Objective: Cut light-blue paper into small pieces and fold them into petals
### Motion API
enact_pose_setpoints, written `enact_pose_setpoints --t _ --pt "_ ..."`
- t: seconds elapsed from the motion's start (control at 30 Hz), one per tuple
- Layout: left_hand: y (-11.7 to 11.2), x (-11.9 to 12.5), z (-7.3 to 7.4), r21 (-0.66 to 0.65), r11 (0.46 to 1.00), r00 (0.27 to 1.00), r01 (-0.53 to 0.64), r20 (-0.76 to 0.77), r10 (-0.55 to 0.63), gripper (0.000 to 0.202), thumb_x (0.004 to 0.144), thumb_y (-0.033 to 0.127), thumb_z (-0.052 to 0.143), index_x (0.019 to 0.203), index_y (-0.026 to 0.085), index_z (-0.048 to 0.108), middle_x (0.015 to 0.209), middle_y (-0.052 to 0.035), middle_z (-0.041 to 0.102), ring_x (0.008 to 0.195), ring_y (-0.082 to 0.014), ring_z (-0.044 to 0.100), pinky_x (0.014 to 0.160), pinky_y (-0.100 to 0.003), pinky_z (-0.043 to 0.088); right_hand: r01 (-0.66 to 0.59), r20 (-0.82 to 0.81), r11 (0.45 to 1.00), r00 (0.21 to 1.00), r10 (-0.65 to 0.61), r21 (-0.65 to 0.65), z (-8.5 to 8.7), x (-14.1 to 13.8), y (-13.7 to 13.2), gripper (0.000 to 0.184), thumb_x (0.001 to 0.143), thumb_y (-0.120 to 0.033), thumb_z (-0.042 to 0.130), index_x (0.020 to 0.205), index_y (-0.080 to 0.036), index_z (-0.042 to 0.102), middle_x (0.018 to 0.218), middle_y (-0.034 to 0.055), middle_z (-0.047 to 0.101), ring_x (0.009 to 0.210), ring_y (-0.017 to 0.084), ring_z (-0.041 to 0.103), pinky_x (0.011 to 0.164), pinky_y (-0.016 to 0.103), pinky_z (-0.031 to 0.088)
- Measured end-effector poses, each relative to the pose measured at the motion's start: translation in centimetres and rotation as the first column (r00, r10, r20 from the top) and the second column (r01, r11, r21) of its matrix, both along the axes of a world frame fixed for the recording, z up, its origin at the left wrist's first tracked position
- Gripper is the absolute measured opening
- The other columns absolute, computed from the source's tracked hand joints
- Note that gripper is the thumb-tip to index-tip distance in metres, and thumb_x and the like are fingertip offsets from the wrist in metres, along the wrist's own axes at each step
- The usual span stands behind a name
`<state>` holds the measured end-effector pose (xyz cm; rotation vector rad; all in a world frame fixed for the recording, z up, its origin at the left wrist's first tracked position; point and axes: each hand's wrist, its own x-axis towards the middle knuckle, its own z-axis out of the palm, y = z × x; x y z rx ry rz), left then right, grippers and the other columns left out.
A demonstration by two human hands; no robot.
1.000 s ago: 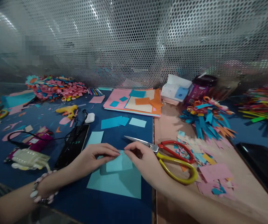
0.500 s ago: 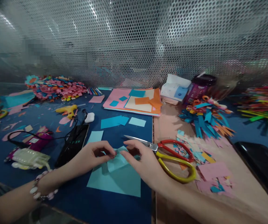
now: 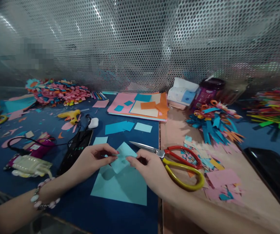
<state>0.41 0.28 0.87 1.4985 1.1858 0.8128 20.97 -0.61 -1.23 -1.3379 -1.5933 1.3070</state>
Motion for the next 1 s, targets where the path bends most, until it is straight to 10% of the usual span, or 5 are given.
enact_pose_setpoints --t 0.27,0.5,1.0 --pt "0.2 -0.3 -0.3 -0.049 0.998 0.998 0.048 0.031 -0.047 0.018 0.074 0.026 0.069 0.089 0.015 0.066 0.082 -0.0028 0.063 0.076 -0.0124 0.057 0.068 -0.024 0.047 -0.046 -0.015 0.998 0.999 0.047 0.039 0.7 0.6 0.3 0.041 0.086 -0.048 0.050 0.064 -0.017 0.064 0.059 0.0010 0.058 0.059 0.013 0.053 0.060 0.026 0.039" --pt "0.1 -0.3 0.1 -0.071 0.996 0.990 0.044 0.138 -0.034 0.061 0.074 0.024 0.070 0.130 0.022 0.047 0.068 0.0044 0.052 0.065 -0.0085 0.050 0.060 -0.020 0.040 -0.048 0.032 0.997 0.998 0.046 0.058 0.6 0.1 -0.2 0.036 0.086 -0.047 0.051 0.067 -0.018 0.061 0.059 -0.0006 0.056 0.059 0.012 0.054 0.057 0.024 0.039" --pt "-0.2 0.0 0.4 -0.172 0.985 0.988 -0.024 0.144 0.049 0.053 0.069 0.025 0.074 0.118 0.017 0.057 0.069 0.0022 0.058 0.065 -0.0099 0.055 0.060 -0.021 0.042 -0.154 0.081 0.988 0.985 0.152 0.013 0.6 -0.4 -0.7 0.035 0.083 -0.046 0.056 0.071 -0.019 0.073 0.060 0.0022 0.063 0.057 0.013 0.059 0.057 0.024 0.044"
